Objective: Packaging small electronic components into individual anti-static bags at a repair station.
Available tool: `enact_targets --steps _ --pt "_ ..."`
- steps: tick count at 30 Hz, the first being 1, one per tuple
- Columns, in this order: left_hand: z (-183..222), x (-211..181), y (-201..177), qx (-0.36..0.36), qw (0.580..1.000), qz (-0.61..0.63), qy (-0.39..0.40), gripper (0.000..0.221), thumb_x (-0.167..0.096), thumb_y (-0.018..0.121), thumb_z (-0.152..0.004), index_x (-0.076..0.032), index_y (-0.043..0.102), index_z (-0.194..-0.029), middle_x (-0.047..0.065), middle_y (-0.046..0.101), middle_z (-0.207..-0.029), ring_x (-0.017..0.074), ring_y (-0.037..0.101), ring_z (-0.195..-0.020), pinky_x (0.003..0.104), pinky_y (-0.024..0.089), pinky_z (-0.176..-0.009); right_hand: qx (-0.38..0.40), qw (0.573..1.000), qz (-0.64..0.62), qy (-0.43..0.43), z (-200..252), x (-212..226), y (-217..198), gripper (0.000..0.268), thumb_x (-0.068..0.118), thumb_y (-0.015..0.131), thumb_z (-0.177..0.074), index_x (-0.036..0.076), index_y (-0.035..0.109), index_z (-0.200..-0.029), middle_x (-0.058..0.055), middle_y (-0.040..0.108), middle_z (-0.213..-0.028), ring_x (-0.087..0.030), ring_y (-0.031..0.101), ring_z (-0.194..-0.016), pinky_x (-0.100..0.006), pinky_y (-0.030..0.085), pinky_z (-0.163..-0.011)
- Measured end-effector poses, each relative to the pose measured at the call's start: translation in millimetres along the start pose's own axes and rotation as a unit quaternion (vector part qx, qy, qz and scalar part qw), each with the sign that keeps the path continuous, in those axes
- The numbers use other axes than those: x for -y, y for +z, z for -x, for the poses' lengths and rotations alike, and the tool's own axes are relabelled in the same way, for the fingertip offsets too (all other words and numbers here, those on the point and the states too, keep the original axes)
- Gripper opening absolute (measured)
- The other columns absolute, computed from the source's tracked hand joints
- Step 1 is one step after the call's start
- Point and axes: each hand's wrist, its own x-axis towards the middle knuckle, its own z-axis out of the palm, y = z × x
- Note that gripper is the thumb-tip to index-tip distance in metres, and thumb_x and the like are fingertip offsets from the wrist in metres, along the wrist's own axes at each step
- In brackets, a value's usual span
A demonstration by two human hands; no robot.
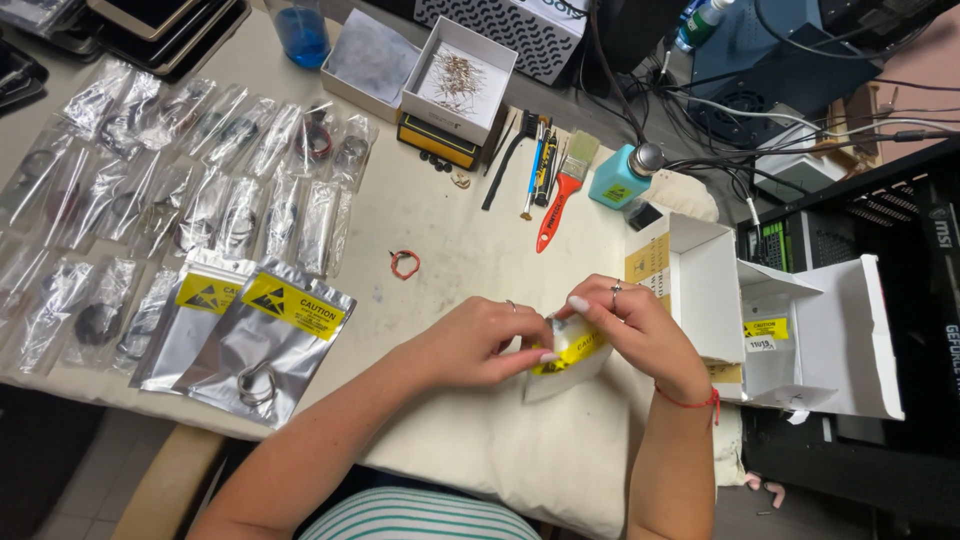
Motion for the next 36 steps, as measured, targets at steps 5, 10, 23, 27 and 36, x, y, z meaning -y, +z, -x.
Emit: enact_targets --steps 5,10,23,27,36 --pt "2.9 -10.4 -3.5 0.031 0.988 0.142 0.053 0.016 -0.019 0.070 -0.094 -0.014 0.068 -0.079 -0.001 0.060 -0.065 0.0120 0.060 -0.057 0.023 0.047 -0.052 -0.022 0.993 -0.110 0.046 -19.3 -36.5 3.8 0.041 0.025 0.046 -0.108 0.001 0.079 -0.099 -0.011 0.072 -0.091 -0.011 0.049 -0.063 -0.024 0.044 -0.057" --pt "4.6 -6.8 3.8 0.041 0.981 0.175 0.069 0.026 -0.020 0.069 -0.098 -0.010 0.066 -0.074 0.003 0.055 -0.060 0.0120 0.051 -0.051 0.024 0.042 -0.049 -0.011 0.989 -0.102 0.107 -63.0 -41.5 54.5 0.024 0.018 0.064 -0.098 -0.001 0.078 -0.095 -0.012 0.071 -0.091 -0.014 0.050 -0.067 -0.026 0.045 -0.060" --pt "5.0 6.1 10.8 -0.003 0.989 0.115 0.098 0.041 -0.022 0.058 -0.104 -0.011 0.059 -0.065 0.003 0.050 -0.059 0.0176 0.049 -0.050 0.028 0.041 -0.050 0.019 0.998 0.033 0.046 -143.3 -61.7 148.0 0.020 0.016 0.082 -0.080 0.009 0.075 -0.097 -0.003 0.066 -0.085 -0.014 0.052 -0.069 -0.027 0.048 -0.065" --pt "1.6 3.3 9.1 -0.088 0.982 0.090 0.138 0.042 -0.020 0.061 -0.103 -0.011 0.055 -0.062 0.004 0.050 -0.063 0.0229 0.052 -0.052 0.027 0.045 -0.051 -0.005 0.999 -0.026 0.031 -133.0 -62.9 129.2 0.016 0.013 0.082 -0.078 0.006 0.074 -0.090 -0.006 0.063 -0.084 -0.013 0.052 -0.064 -0.027 0.048 -0.061" --pt "3.0 29.3 7.7 -0.212 0.969 -0.037 0.124 0.046 -0.018 0.060 -0.103 -0.013 0.053 -0.058 0.001 0.056 -0.068 0.0182 0.051 -0.050 0.025 0.045 -0.049 -0.186 0.980 -0.067 0.002 -58.1 -10.1 16.0 0.017 0.007 0.087 -0.080 0.005 0.075 -0.092 -0.005 0.066 -0.094 -0.010 0.055 -0.072 -0.020 0.050 -0.064"
